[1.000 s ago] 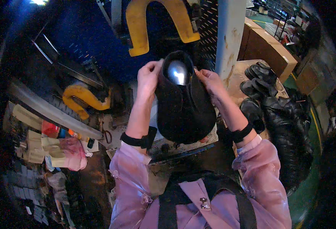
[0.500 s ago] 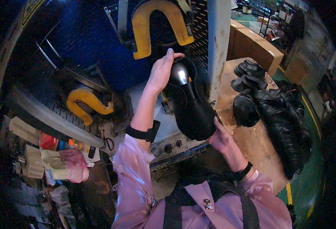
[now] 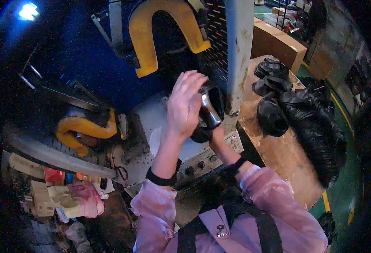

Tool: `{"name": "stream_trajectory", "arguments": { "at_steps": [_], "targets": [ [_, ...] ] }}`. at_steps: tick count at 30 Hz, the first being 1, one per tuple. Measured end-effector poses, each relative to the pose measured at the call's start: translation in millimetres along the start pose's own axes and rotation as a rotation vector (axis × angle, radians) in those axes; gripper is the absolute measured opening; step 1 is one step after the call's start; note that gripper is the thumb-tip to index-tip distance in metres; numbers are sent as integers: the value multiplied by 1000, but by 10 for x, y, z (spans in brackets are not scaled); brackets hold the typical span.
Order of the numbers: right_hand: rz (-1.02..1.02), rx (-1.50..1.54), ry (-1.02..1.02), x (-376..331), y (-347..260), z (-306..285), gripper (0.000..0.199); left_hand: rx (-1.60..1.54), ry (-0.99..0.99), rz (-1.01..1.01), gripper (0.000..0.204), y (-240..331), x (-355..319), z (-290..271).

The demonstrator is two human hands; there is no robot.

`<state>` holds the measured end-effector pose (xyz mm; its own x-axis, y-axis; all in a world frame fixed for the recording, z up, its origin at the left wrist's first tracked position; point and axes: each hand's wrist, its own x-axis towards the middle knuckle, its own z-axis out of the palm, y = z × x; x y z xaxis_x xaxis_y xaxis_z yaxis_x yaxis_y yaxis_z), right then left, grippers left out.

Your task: Shape the heel and counter of shoes using a heel-shaping machine.

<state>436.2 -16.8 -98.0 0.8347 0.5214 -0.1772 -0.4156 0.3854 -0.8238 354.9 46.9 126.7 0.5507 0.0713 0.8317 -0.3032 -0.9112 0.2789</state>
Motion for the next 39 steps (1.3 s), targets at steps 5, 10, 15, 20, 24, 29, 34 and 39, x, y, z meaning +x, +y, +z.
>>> {"name": "stream_trajectory", "arguments": {
  "at_steps": [5, 10, 15, 20, 24, 29, 34, 39],
  "targets": [
    [-235, -251, 49, 619, 266, -20, 33, -13, 46, 50, 61, 27, -103, 71],
    [-288, -353, 70, 555, 329, -472, 33, 3, 62, 85, 64, 36, -127, 112],
    [-297, -402, 85, 476, 373, -658, 32, 8, 52, 108, 66, 9, -171, 145],
    [-304, -436, 89, 459, 395, -663, 32, -34, 5, 140, 60, -25, -115, 39],
    [-317, -450, 93, 471, 393, -656, 32, -28, -133, 152, 52, -120, 95, -144],
    [-323, -470, 101, 506, 410, -619, 32, 64, -237, 196, 27, -271, 352, -57],
    [-328, -471, 104, 533, 430, -557, 32, 36, -282, 231, 21, -306, 399, -62],
    [-344, -478, 101, 568, 472, -487, 32, 46, -259, 254, 22, -270, 384, -40]
  ]
}}
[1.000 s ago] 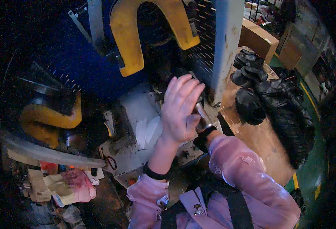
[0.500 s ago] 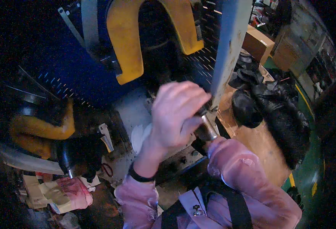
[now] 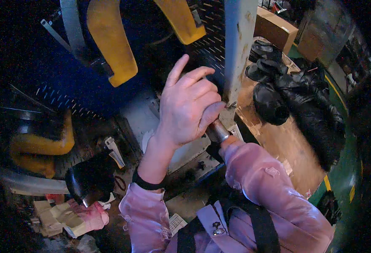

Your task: Shape the heel and counter of shoes using a heel-shaping machine.

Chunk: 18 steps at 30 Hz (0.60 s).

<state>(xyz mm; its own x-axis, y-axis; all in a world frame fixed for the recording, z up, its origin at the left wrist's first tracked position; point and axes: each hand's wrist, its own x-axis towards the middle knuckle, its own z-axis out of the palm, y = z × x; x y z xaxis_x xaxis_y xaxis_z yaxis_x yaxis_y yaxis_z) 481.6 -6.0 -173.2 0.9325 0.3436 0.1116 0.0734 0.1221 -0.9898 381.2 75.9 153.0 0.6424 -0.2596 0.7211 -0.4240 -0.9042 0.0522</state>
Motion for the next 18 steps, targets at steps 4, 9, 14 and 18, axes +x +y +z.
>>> {"name": "stream_trajectory", "arguments": {
  "at_steps": [4, 9, 14, 18],
  "targets": [
    [-17, 0, 7, 34, 12, 60, 32, 36, 17, -88, 25, 0, -89, 21],
    [-34, -9, 24, 60, 34, 85, 33, 72, 517, -370, 47, 144, -582, 67],
    [-41, -20, 28, 15, 84, 109, 33, -9, 523, -723, 45, 581, -1332, 283],
    [-54, -24, 34, 16, 109, 145, 34, -172, 418, -842, 39, 724, -1645, 431]
  ]
}}
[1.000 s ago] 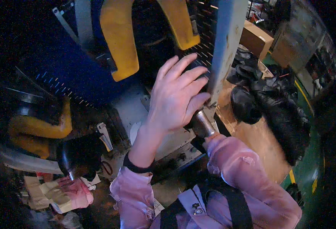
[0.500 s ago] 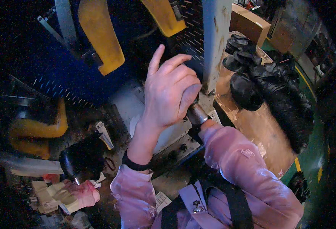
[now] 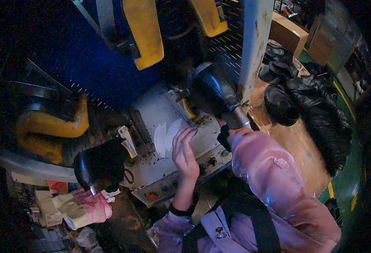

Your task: Shape the heel and counter of shoes using a heel-shaping machine.

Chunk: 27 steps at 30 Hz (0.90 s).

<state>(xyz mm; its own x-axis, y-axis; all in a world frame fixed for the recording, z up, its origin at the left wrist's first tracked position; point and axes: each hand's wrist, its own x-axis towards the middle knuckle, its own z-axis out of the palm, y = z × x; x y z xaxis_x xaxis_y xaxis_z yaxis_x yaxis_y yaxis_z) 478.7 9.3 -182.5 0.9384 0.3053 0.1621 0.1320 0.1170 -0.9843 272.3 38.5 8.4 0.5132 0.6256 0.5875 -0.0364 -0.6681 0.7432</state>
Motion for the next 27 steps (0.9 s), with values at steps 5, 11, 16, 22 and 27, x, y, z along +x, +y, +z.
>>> {"name": "stream_trajectory", "arguments": {
  "at_steps": [5, 11, 16, 22, 27],
  "targets": [
    [-45, 1, 4, 136, 21, 111, 35, -96, -35, -136, 35, -89, -173, 27],
    [-241, -34, 61, 780, 374, 647, 36, -131, -67, -211, 34, -261, -301, 92],
    [-509, -170, 174, 1254, 760, 1117, 37, -139, -40, -391, 36, -291, -446, -43],
    [-90, 207, 164, 1122, 493, 1174, 39, -152, 52, -404, 39, -255, -421, -247],
    [-138, 350, 87, 1143, 385, 1158, 46, -124, 98, -457, 38, -186, -507, -430]
  ]
}}
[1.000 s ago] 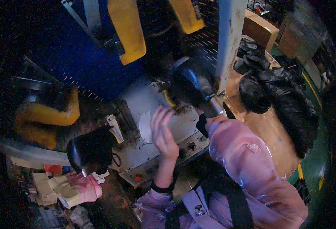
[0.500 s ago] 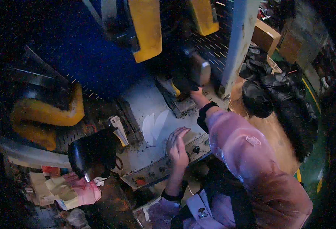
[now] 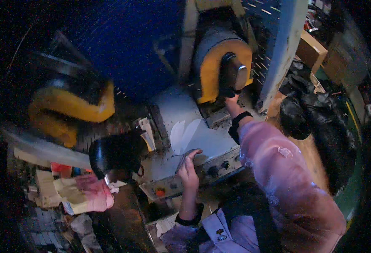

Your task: Shape the heel and counter of shoes using a heel-shaping machine.

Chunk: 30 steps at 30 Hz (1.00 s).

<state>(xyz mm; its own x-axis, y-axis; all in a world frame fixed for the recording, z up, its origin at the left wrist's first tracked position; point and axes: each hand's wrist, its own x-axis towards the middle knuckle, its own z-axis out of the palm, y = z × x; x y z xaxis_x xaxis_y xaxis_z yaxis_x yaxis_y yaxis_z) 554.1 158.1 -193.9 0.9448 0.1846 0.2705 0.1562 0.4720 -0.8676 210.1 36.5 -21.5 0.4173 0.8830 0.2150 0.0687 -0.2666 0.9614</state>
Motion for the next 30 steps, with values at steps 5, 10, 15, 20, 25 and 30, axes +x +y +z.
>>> {"name": "stream_trajectory", "arguments": {
  "at_steps": [5, 10, 15, 20, 25, 30],
  "targets": [
    [63, -55, -68, 207, 106, -167, 39, 164, 263, 19, 34, 118, -347, -515],
    [285, -24, -218, 334, -25, -259, 33, 142, 871, 148, 19, 320, -494, -1433],
    [726, 29, -445, -237, -448, -650, 31, 290, 683, 229, 29, 506, 9, -2023],
    [954, -51, -660, -1436, -1387, -584, 26, 789, 588, 528, 34, 518, 207, -2102],
    [832, 4, -964, -2012, -2625, -222, 45, 890, 594, 699, 37, 670, -708, -1823],
    [1247, -7, -1292, -2397, -3115, -358, 52, 879, 41, 736, 41, 855, -1351, -1188]
  ]
}}
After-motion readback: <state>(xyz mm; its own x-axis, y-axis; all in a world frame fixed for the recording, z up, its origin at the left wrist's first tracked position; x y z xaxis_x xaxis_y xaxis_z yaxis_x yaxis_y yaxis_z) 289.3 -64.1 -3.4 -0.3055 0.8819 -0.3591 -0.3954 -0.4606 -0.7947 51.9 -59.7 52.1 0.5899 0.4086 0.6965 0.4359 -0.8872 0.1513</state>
